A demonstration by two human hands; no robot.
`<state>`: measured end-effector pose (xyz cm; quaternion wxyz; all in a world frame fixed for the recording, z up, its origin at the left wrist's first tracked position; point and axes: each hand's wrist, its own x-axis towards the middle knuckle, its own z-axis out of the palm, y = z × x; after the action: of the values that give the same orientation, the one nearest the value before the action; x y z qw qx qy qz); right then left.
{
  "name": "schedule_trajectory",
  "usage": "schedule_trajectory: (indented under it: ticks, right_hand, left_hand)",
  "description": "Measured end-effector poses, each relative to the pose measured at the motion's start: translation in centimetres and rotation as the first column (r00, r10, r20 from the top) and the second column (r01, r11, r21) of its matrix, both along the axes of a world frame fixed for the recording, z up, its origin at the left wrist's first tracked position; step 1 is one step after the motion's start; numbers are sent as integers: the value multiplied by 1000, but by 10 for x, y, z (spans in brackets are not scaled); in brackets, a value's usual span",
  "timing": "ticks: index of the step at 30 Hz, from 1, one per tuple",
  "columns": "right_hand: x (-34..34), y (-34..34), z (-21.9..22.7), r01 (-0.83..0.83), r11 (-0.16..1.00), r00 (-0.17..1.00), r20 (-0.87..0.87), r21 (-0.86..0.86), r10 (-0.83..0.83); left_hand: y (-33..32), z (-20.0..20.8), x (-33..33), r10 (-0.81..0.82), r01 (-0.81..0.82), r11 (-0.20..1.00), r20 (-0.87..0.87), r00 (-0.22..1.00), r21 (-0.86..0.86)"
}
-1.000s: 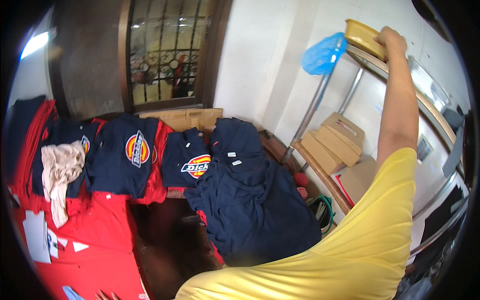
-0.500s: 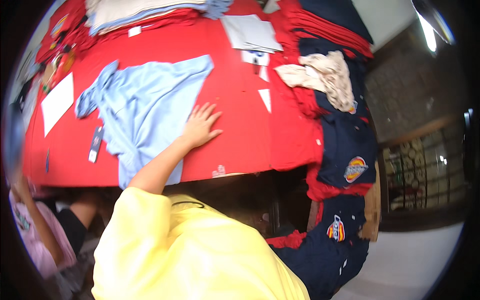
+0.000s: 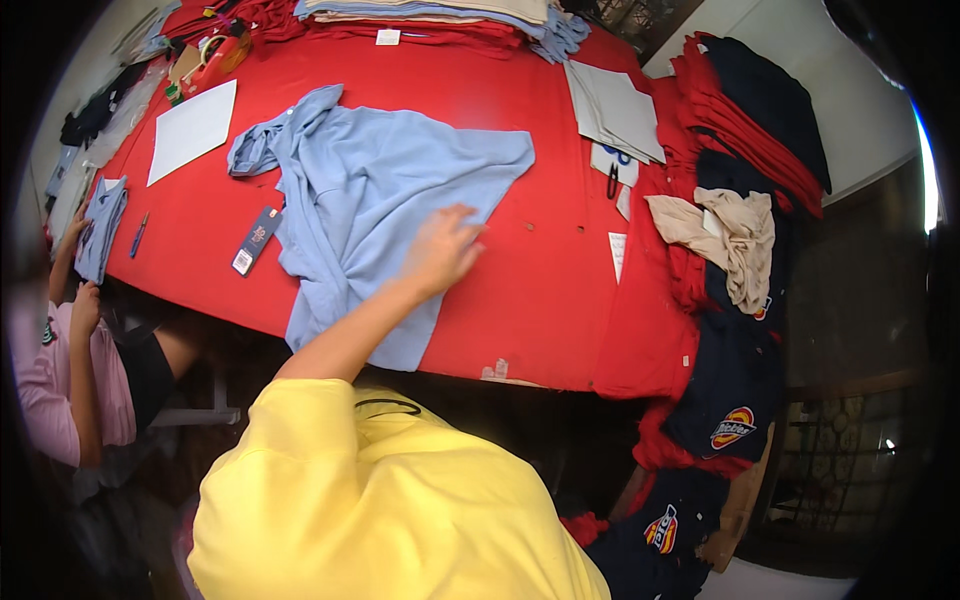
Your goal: The person folds light blue and tan shirts on a red table using a rectangular board and attaches tags before placing them aside.
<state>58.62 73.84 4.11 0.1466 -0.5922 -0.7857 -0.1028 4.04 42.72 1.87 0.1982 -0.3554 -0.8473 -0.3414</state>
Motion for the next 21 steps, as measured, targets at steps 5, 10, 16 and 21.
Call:
schedule_trajectory:
  ticks: [5, 10, 16, 21]
  right_hand:
    - [42, 45, 135, 101, 940, 984, 105, 327, -142]
    - [-192, -10, 185, -682, 685, 697, -55, 257, 715]
    - [-530, -216, -33, -954, 255, 300, -542, -159, 785]
    - [-636, -227, -46, -831, 530, 522, 93, -170, 848]
  left_hand:
    - [-119, 9, -53, 510, -509, 860, 81, 856, -37]
    - [-184, -44, -131, 707, -671, 696, 76, 704, -258]
    - [-135, -27, -162, 314, -298, 870, -24, 949, -392]
    - [-146, -17, -209, 95, -88, 935, 4, 995, -344]
